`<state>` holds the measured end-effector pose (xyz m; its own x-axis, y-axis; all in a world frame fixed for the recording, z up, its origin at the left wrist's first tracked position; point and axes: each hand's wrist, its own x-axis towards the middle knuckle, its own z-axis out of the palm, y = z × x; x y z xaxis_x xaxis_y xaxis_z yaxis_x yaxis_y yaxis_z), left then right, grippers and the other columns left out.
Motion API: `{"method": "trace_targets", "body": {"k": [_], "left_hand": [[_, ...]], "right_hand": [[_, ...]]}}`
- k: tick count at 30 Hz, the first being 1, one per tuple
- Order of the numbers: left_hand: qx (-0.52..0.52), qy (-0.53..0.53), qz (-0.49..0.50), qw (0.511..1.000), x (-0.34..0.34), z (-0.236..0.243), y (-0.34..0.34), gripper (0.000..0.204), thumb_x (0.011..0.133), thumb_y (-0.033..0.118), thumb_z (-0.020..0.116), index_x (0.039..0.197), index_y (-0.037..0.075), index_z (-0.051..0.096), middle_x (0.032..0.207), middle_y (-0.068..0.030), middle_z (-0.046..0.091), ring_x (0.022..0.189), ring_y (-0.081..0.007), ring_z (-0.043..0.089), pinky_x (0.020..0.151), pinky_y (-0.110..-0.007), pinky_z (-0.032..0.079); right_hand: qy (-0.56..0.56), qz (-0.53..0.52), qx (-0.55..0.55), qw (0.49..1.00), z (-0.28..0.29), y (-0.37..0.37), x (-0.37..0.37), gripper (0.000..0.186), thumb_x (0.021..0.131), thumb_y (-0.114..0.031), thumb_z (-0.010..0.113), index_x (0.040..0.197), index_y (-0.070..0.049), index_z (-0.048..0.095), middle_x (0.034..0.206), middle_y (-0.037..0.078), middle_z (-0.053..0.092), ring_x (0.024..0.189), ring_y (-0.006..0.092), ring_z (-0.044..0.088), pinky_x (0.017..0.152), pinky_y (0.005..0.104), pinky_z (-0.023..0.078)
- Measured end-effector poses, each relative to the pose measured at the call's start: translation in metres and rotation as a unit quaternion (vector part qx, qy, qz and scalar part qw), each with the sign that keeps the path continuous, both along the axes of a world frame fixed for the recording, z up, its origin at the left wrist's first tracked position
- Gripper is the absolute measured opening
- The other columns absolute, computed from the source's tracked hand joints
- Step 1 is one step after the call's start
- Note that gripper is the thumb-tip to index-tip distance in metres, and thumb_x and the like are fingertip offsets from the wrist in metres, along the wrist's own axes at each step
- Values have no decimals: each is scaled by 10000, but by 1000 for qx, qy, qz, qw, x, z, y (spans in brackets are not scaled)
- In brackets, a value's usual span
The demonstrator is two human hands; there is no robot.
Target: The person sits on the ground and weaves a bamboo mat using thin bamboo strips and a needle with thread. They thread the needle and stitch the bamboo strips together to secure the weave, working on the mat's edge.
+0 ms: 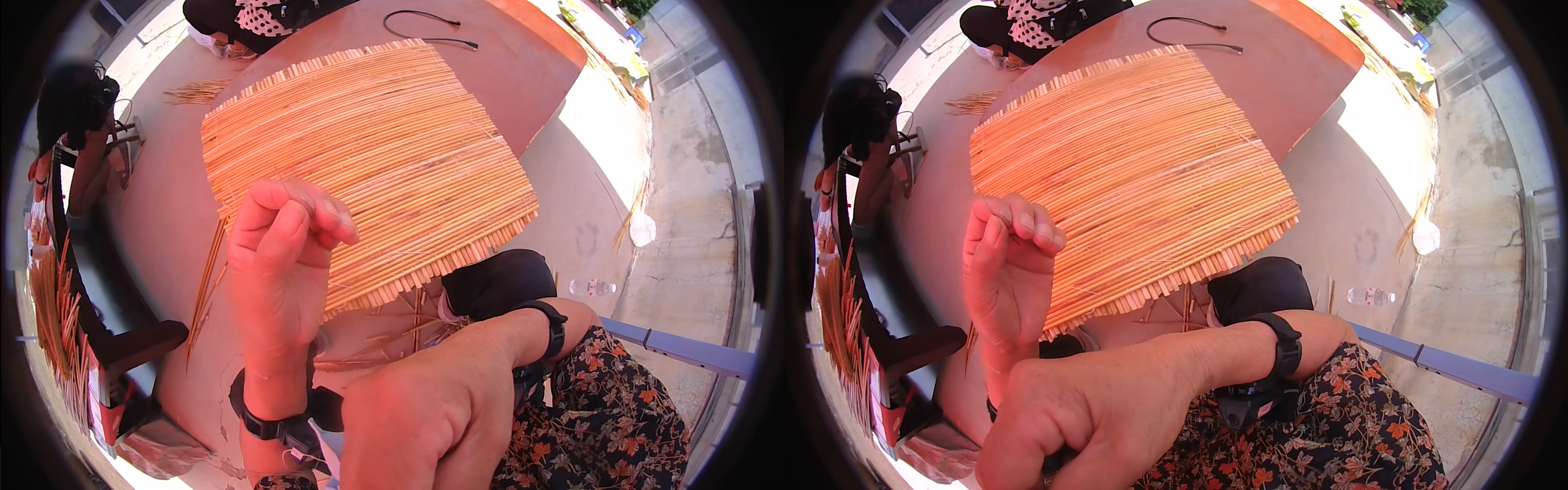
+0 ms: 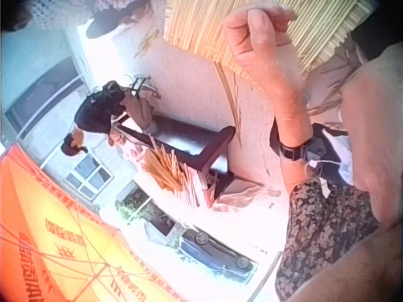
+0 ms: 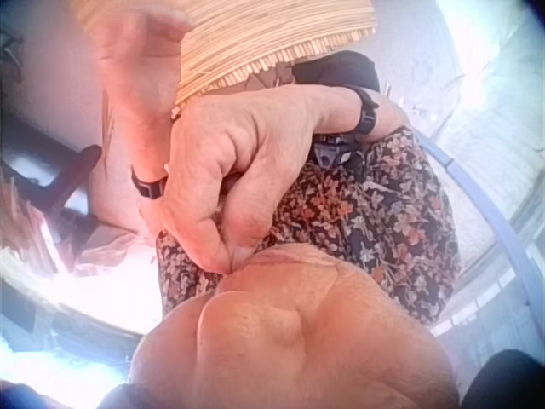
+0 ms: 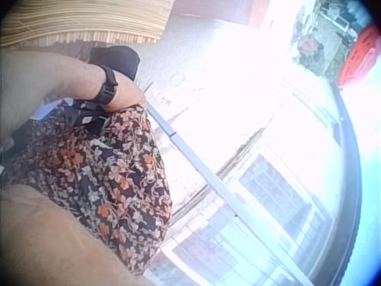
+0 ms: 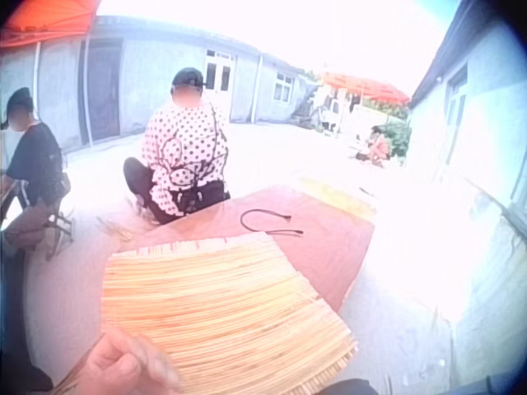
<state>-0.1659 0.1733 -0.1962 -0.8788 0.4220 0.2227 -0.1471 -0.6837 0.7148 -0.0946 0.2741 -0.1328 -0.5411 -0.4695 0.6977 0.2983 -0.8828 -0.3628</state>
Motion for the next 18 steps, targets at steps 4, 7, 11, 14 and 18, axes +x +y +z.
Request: {"method": "trace_targets", "body": {"k": [4, 7, 11, 14, 18], "left_hand": [[44, -46, -16, 998, 12, 1, 14, 67, 933, 90, 584, 927, 33, 549, 869, -106, 599, 817, -204, 585, 762, -333, 504], [46, -56, -39, 997, 21, 4, 23, 69, 927, 80, 594, 923, 29, 548, 863, -115, 608, 798, -196, 601, 742, -330, 517], [52, -85, -67, 993, 32, 10, 26, 78, 917, 66, 613, 921, 21, 549, 855, -121, 616, 745, -184, 616, 680, -317, 537], [76, -121, -98, 985, 37, 16, 28, 85, 910, 61, 623, 920, 16, 552, 854, -122, 619, 713, -180, 618, 648, -310, 542], [72, -123, -96, 985, 40, 18, 28, 81, 908, 55, 625, 920, 11, 558, 865, -125, 620, 698, -177, 615, 635, -308, 542]], "right_hand": [[-20, 15, 13, 1000, -3, 0, 3, 64, 853, 8, 685, 817, 57, 668, 695, 102, 637, 596, 166, 594, 510, 274, 428], [-18, 5, -6, 1000, -7, -4, 3, 65, 851, 14, 685, 808, 59, 665, 703, 114, 646, 595, 179, 607, 503, 284, 434], [-39, -5, -56, 998, -12, -15, 8, 60, 847, 32, 676, 800, 65, 660, 715, 127, 657, 588, 201, 619, 498, 292, 446], [-20, -36, -15, 999, -8, -7, 4, 52, 839, 45, 675, 792, 62, 659, 723, 126, 664, 600, 207, 634, 503, 279, 455], [-9, -74, -5, 997, -5, -6, -1, 48, 824, 52, 680, 780, 44, 662, 730, 100, 674, 615, 190, 648, 513, 248, 456]]}}
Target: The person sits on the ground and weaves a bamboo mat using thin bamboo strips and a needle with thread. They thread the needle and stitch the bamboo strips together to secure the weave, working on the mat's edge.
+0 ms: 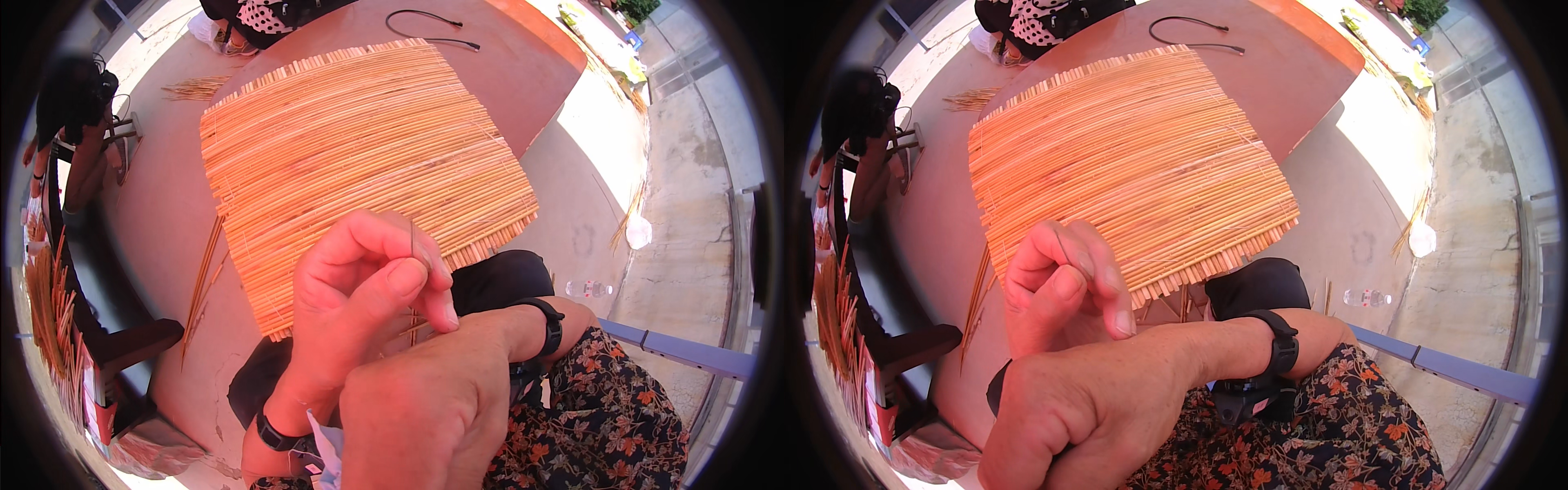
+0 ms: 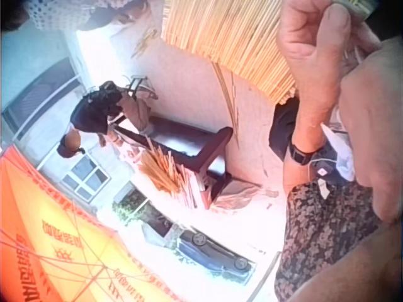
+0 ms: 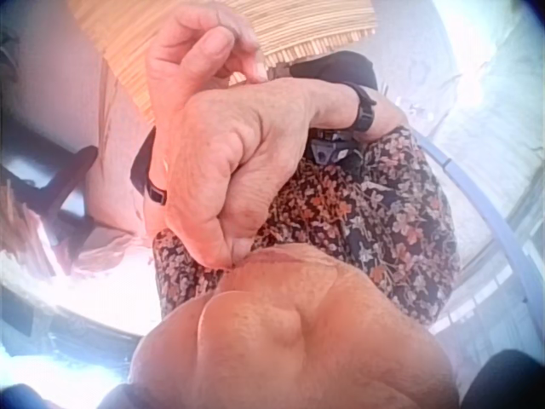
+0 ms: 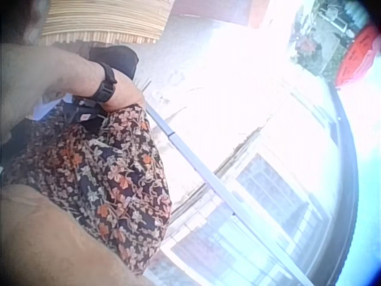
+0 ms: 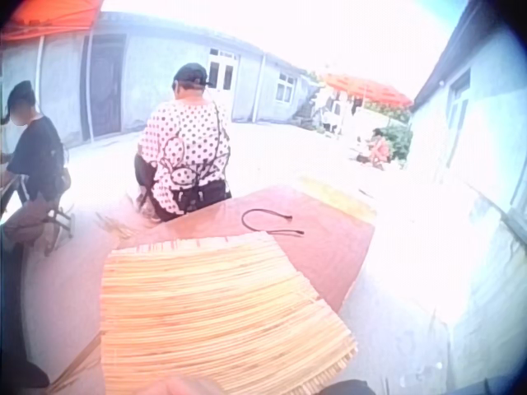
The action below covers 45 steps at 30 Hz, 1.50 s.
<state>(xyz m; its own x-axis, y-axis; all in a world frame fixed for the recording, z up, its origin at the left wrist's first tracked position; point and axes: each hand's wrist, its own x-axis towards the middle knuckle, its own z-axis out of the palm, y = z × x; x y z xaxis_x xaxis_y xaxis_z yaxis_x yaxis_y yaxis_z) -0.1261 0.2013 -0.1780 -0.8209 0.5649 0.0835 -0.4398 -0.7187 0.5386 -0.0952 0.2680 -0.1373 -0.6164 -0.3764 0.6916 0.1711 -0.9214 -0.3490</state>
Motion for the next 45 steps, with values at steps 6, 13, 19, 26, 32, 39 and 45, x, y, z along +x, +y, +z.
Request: {"method": "trace_targets", "body": {"k": [6, 13, 19, 26, 32, 39, 45], "left_hand": [[-12, 38, 18, 999, 6, 7, -2, 60, 899, -1, 616, 933, -8, 566, 891, -139, 613, 719, -174, 613, 660, -289, 523], [-13, 52, 24, 998, 4, 7, -3, 54, 897, -19, 612, 938, -16, 577, 902, -146, 613, 730, -169, 609, 668, -278, 513], [-20, 63, 22, 998, 3, 5, -4, 47, 901, -25, 603, 940, -18, 578, 907, -142, 614, 730, -162, 610, 664, -271, 512], [-19, 51, 28, 998, 1, 3, -3, 43, 904, -24, 599, 938, -13, 574, 901, -132, 619, 734, -159, 615, 649, -266, 519], [-72, -38, 35, 996, -14, -4, -3, 40, 924, 32, 614, 931, 13, 580, 873, -77, 638, 736, -128, 609, 654, -251, 511], [-167, 0, 204, 965, -42, -31, -24, 81, 932, 99, 635, 963, 36, 593, 900, -59, 642, 807, -115, 599, 700, -251, 505], [-153, 42, 240, 958, -40, -16, -38, 95, 927, 99, 633, 980, 36, 587, 911, -78, 642, 847, -178, 636, 782, -297, 531]], "right_hand": [[56, 2, 51, 997, -2, 7, -8, 51, 819, 37, 686, 775, 15, 671, 732, 54, 680, 595, 138, 637, 492, 214, 415], [60, 7, 56, 997, -2, 8, -10, 32, 822, 29, 689, 801, 8, 676, 721, 45, 679, 559, 115, 619, 455, 195, 369], [59, 24, 66, 996, 2, 12, -14, 38, 827, 35, 682, 797, 15, 670, 716, 63, 677, 557, 125, 622, 455, 203, 386], [114, -2, 81, 990, -10, 5, -15, 71, 863, -10, 665, 796, 10, 676, 745, 81, 690, 621, 153, 659, 532, 216, 451], [-62, 73, 275, 957, -13, 33, -24, 132, 867, -58, 687, 777, 7, 617, 761, 49, 635, 609, 159, 568, 568, 310, 429], [-255, -189, 350, 881, -4, 26, -23, 53, 903, -50, 635, 887, -4, 614, 701, 2, 580, 507, 32, 481, 463, 203, 383], [-120, -391, 464, 786, -13, 36, -24, 22, 898, -10, 630, 902, 9, 618, 723, -6, 582, 526, 14, 482, 460, 183, 374]]}}
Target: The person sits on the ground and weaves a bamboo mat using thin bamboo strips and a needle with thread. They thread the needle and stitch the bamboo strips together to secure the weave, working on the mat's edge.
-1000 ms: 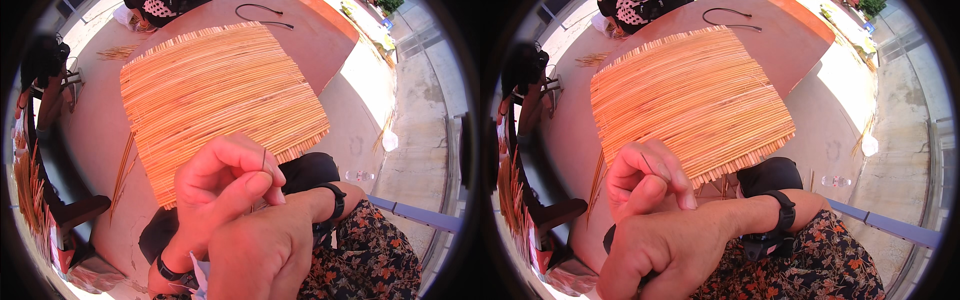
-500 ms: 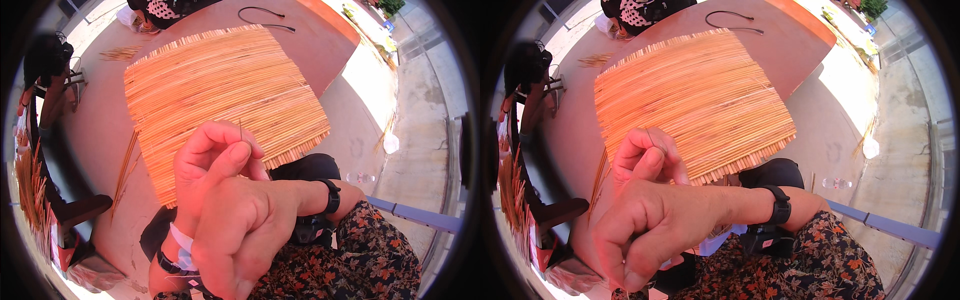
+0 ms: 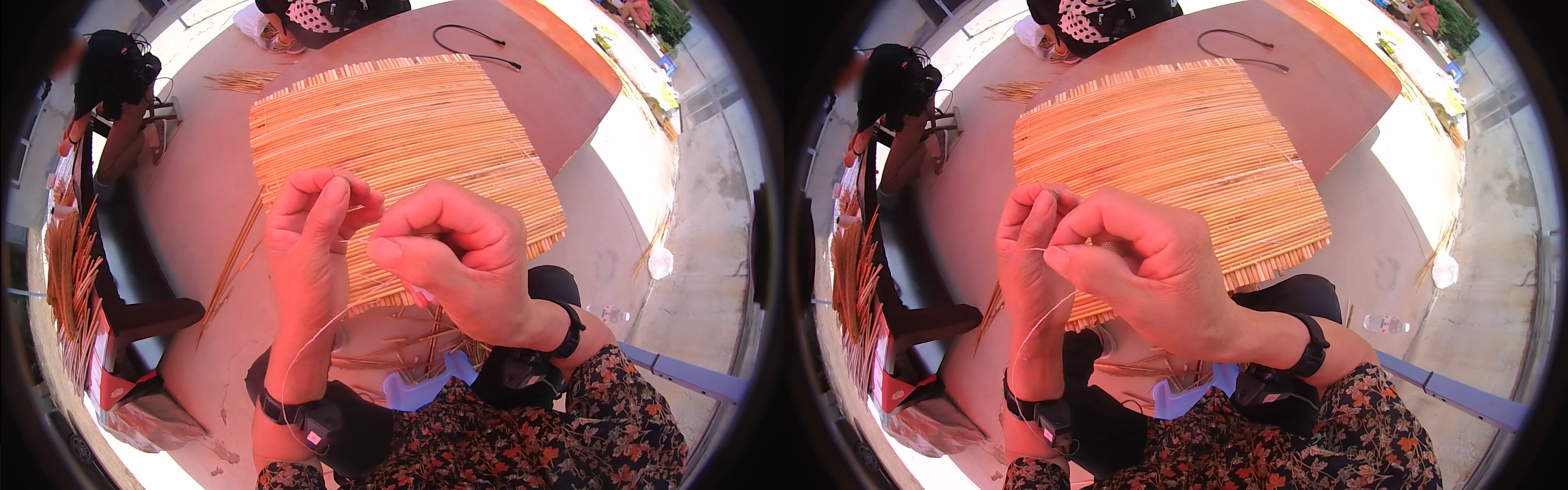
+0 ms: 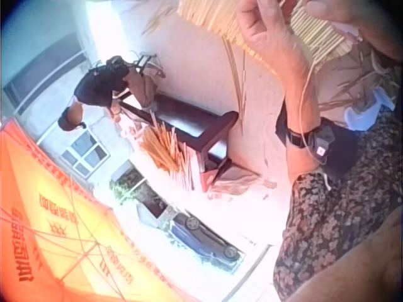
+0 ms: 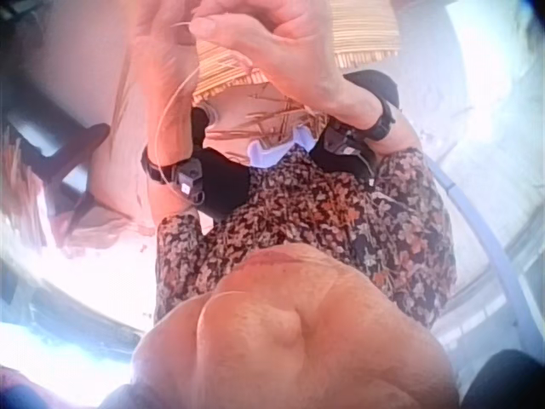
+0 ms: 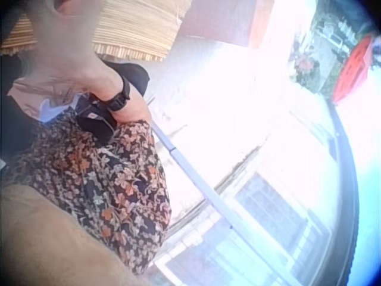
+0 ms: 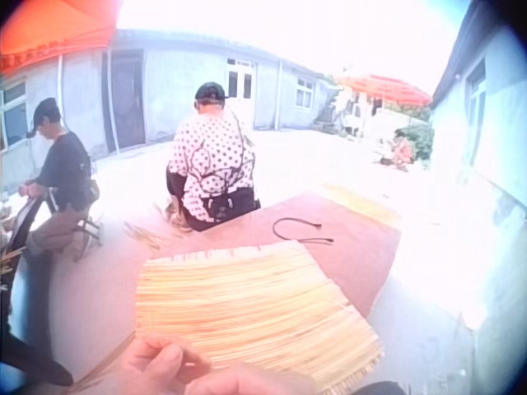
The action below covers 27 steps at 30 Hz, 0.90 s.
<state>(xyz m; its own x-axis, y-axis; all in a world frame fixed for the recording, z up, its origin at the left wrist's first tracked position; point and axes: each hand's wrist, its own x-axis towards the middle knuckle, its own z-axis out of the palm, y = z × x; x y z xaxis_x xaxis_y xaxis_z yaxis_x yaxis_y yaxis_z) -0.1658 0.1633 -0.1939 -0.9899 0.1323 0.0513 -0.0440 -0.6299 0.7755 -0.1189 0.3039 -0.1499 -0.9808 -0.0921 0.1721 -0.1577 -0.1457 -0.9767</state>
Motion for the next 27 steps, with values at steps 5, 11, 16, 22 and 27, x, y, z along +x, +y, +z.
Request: {"method": "trace_targets", "body": {"k": [5, 11, 16, 22, 27], "left_hand": [[2, 49, -4, 999, -6, -4, -12, 84, 926, 85, 623, 967, 28, 576, 940, -102, 642, 880, -210, 645, 819, -349, 547], [27, 55, -69, 996, 8, -1, -6, 79, 925, 62, 612, 962, 8, 569, 969, -136, 649, 901, -221, 650, 838, -387, 571], [48, 29, -101, 993, 14, 0, -2, 75, 925, 55, 612, 959, 2, 571, 993, -147, 659, 912, -206, 658, 837, -384, 583], [63, 30, -135, 988, 12, -3, -4, 73, 923, 44, 615, 963, -10, 584, 1005, -140, 664, 928, -193, 658, 852, -376, 578], [55, 22, -145, 988, 14, -6, -3, 90, 915, 42, 635, 969, -12, 587, 1020, -129, 667, 939, -186, 654, 870, -370, 570]], "right_hand": [[87, -50, 132, 986, 0, 10, 2, 45, 858, 38, 654, 885, 15, 626, 731, -10, 585, 579, 18, 503, 538, 194, 412], [157, -97, 171, 968, -2, 12, -2, 74, 837, 52, 665, 883, 7, 628, 723, -4, 583, 593, 38, 526, 741, 252, 469], [192, -137, 169, 957, -6, 11, -5, 77, 828, 48, 666, 878, -3, 639, 715, 12, 591, 569, 62, 529, 710, 268, 454], [253, -148, 209, 933, -4, 13, -7, 93, 798, 45, 670, 864, -18, 655, 712, 51, 606, 539, 115, 537, 486, 244, 411], [258, -158, 242, 922, -3, 15, -6, 97, 793, 41, 694, 862, -20, 666, 669, 13, 580, 545, 83, 525, 736, 304, 505]]}}
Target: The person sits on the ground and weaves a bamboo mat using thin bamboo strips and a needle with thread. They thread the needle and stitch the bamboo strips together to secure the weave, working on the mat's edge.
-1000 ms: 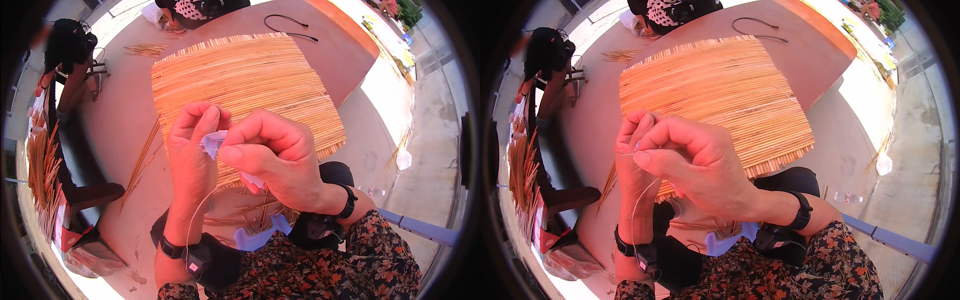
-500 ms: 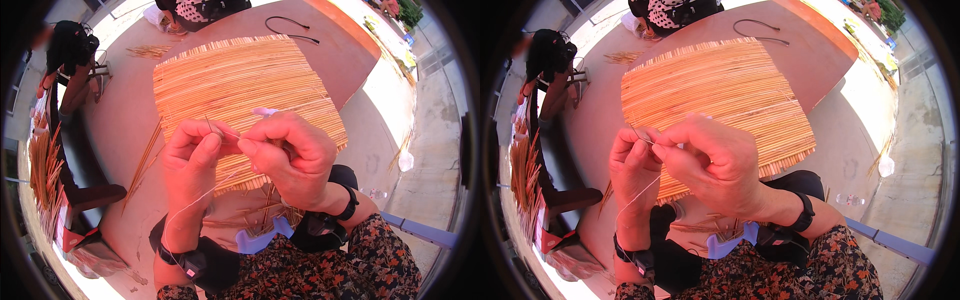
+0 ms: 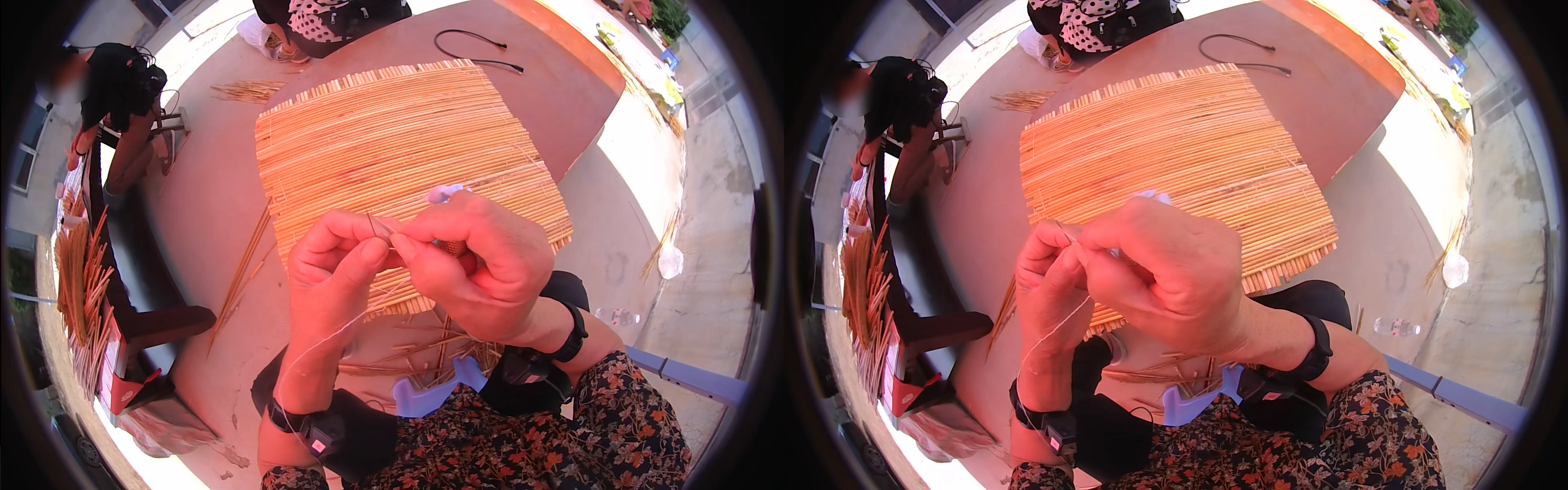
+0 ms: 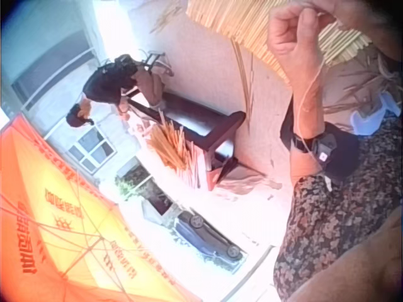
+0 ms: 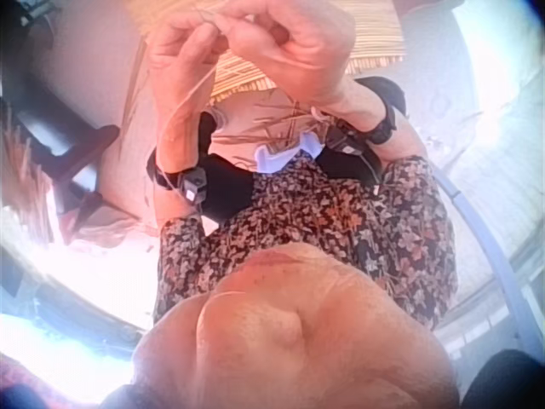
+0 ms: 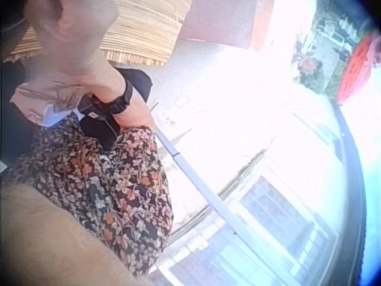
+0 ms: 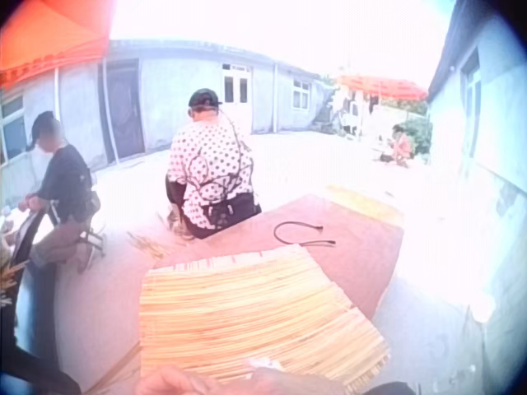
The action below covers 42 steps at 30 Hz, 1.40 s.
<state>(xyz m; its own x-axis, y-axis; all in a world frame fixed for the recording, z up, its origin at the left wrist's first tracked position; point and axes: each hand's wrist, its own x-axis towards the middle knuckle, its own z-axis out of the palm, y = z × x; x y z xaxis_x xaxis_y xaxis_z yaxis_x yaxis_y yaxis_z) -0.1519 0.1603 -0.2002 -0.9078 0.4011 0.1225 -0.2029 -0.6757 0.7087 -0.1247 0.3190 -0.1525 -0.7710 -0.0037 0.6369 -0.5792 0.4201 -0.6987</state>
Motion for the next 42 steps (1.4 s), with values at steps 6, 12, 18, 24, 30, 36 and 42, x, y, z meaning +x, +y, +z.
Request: {"method": "trace_targets", "body": {"k": [6, 12, 18, 24, 30, 36, 42], "left_hand": [[-8, 22, 9, 1000, 0, 2, 1, 85, 914, 32, 636, 963, -17, 586, 1016, -131, 666, 938, -176, 651, 871, -354, 562], [-27, 52, 24, 998, -1, 0, 3, 91, 904, 20, 646, 957, -23, 585, 1007, -135, 667, 930, -172, 647, 858, -335, 549], [-25, 43, 32, 998, 0, 0, 3, 93, 895, 8, 653, 955, -27, 592, 1005, -137, 668, 923, -168, 644, 854, -325, 543], [-32, 47, 31, 998, 0, -1, 2, 91, 886, -11, 657, 953, -26, 597, 1009, -136, 672, 928, -163, 642, 853, -315, 538], [-41, 60, 32, 997, 0, 1, 1, 85, 880, -38, 648, 951, -27, 602, 1006, -133, 677, 929, -156, 641, 858, -312, 533], [-40, 66, 29, 997, 0, 0, 1, 82, 881, -41, 644, 950, -24, 602, 1001, -136, 675, 925, -159, 640, 853, -311, 532], [-32, 56, 26, 998, 0, 2, 1, 85, 880, -33, 648, 950, -24, 601, 987, -146, 672, 921, -173, 641, 852, -316, 531]], "right_hand": [[5, -8, 14, 1000, 0, 1, 0, 102, 768, 44, 707, 833, -22, 665, 655, 9, 571, 519, 77, 502, 815, 324, 522], [20, -4, 14, 1000, 0, 2, -2, 110, 750, 58, 696, 805, -28, 654, 617, -5, 556, 498, 70, 484, 815, 314, 517], [23, -6, 16, 1000, 0, 2, -2, 116, 748, 62, 693, 801, -30, 648, 611, -10, 551, 490, 62, 475, 802, 306, 518], [27, -7, 23, 999, 0, 2, -3, 116, 745, 59, 701, 801, -29, 651, 598, -11, 535, 480, 62, 469, 772, 295, 518], [21, -7, 22, 1000, 0, 2, -2, 114, 742, 48, 715, 801, -32, 659, 595, -10, 531, 477, 68, 469, 777, 301, 522], [27, -9, 29, 999, 1, 3, -2, 112, 745, 41, 720, 799, -34, 657, 606, -11, 539, 483, 64, 471, 783, 311, 527], [9, -6, 14, 1000, 2, 2, 0, 111, 750, 40, 720, 796, -36, 653, 610, -13, 542, 490, 59, 474, 813, 329, 530]]}}
